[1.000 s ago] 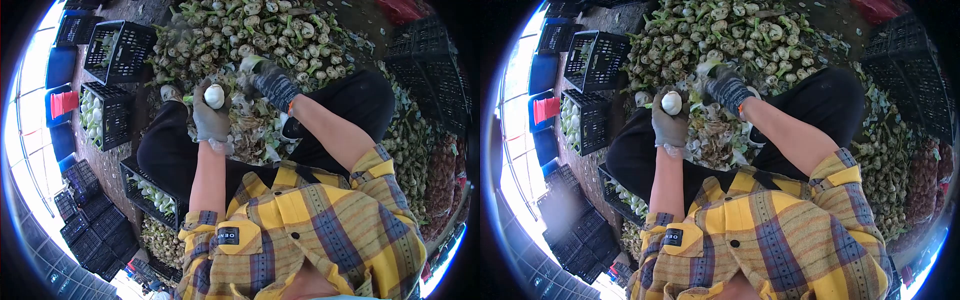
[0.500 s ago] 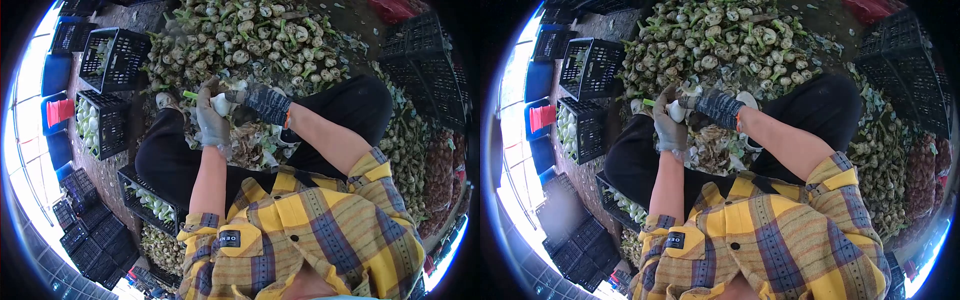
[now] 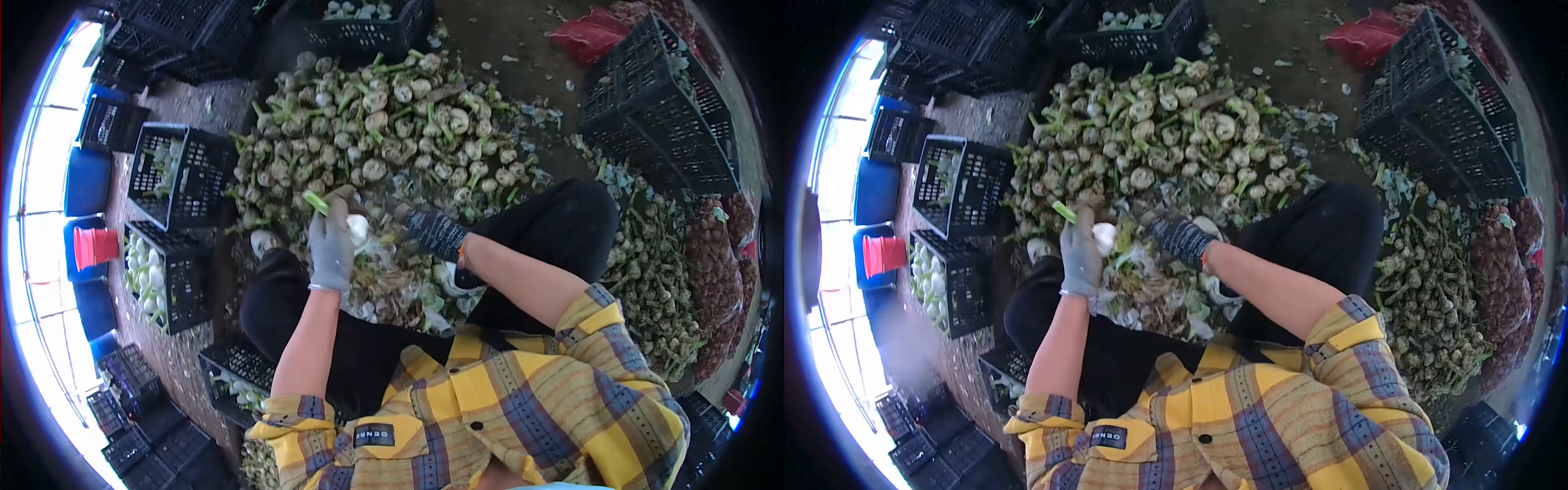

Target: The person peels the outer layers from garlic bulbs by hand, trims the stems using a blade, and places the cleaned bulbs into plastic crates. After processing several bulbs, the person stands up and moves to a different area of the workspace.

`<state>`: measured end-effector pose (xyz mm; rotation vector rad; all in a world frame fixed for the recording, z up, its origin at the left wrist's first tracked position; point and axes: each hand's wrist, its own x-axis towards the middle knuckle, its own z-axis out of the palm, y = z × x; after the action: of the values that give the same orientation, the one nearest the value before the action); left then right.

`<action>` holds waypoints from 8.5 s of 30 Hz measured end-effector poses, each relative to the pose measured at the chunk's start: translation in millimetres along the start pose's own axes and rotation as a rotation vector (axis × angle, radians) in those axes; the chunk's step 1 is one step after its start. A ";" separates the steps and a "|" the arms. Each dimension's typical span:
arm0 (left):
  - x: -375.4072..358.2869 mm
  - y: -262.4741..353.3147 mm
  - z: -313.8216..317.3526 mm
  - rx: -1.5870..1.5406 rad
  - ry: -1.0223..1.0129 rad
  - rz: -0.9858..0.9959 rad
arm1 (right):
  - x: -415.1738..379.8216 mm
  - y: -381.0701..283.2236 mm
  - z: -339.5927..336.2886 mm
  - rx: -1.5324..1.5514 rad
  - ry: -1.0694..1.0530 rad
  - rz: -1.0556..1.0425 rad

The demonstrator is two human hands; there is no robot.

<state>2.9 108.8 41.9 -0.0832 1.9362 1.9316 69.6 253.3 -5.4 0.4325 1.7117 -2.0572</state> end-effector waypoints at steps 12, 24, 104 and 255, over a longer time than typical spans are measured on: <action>28.8 -46.6 1.0 0.242 -0.041 0.179 | 95.4 -27.5 -39.7 0.049 0.022 -0.191; 4.9 5.7 1.9 -0.315 0.002 -0.280 | 180.1 -70.9 -231.1 -1.175 0.534 0.042; 6.2 -0.9 -14.0 -0.331 -0.039 -0.291 | 25.1 -23.3 19.5 -0.648 0.240 -0.608; -1.4 -18.5 -22.5 -0.180 0.083 -0.043 | 22.2 -6.9 46.6 -0.162 0.276 -0.339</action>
<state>4.7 85.9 24.0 -0.2573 1.7916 2.0998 48.6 205.8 -1.6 0.4119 2.2296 -2.1409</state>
